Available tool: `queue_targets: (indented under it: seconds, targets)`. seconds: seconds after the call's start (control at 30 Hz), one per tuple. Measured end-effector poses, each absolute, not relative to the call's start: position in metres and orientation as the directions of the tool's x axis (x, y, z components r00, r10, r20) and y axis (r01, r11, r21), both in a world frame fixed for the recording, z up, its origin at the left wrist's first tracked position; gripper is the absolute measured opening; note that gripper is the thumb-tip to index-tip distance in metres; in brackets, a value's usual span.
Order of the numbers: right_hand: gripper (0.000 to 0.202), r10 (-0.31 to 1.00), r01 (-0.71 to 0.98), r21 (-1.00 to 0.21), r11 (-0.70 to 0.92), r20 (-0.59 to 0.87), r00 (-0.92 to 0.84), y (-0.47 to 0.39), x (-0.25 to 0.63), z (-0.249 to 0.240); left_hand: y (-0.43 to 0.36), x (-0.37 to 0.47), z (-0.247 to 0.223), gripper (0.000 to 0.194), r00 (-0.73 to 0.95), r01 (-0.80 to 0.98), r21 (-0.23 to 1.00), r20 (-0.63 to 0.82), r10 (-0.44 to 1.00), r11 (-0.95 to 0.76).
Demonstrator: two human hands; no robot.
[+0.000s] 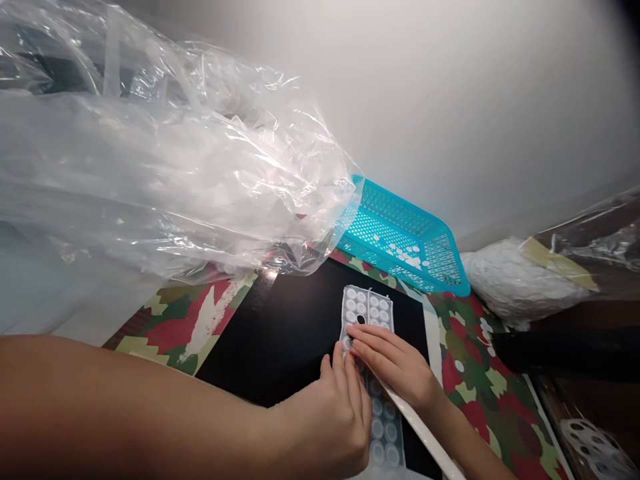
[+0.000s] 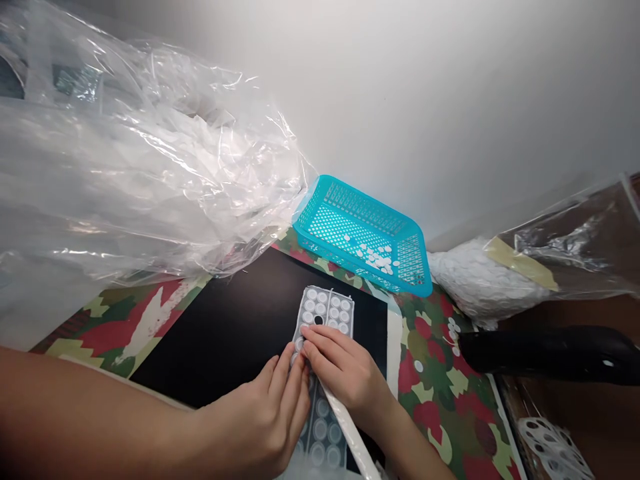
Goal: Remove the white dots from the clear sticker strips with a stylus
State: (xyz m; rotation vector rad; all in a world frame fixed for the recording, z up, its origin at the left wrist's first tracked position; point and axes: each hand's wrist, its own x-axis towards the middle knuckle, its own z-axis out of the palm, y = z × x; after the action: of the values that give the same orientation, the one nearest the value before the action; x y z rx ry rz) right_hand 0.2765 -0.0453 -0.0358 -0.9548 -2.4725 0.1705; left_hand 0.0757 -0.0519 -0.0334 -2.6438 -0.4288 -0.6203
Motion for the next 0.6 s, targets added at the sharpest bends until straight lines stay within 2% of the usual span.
queue_targets:
  seconds: [0.1, 0.17, 0.27, 0.33, 0.6]
  targets:
    - [0.033, 0.679, 0.6, -0.326, 0.731, 0.442, -0.587, -0.044, 0.273, -0.034, -0.052, 0.075, -0.033, 0.036, 0.856, 0.373, -0.311, 0.479, 0.194, -0.874]
    - [0.028, 0.724, 0.597, -0.419, 0.684, 0.484, -0.491, -0.044, 0.269, -0.031, -0.052, 0.075, -0.034, 0.036, 0.862, 0.368, -0.323, 0.471, 0.189, -0.872]
    - [0.023, 0.844, 0.615, -0.582, 0.531, 0.424, -0.328, -0.045, 0.265, -0.023, -0.053, 0.076, -0.035, 0.036, 0.858, 0.374, -0.317, 0.476, 0.195, -0.872]
    - [0.021, 0.899, 0.631, -0.644, 0.433, 0.357, -0.253, -0.047, 0.264, -0.02, -0.053, 0.077, -0.036, 0.036, 0.852, 0.382, -0.302, 0.482, 0.205, -0.874]
    - [0.016, 0.951, 0.63, -0.722, 0.287, 0.296, -0.093, -0.049, 0.263, -0.018, -0.051, 0.076, -0.033, 0.035, 0.871, 0.354, -0.338, 0.46, 0.175, -0.872]
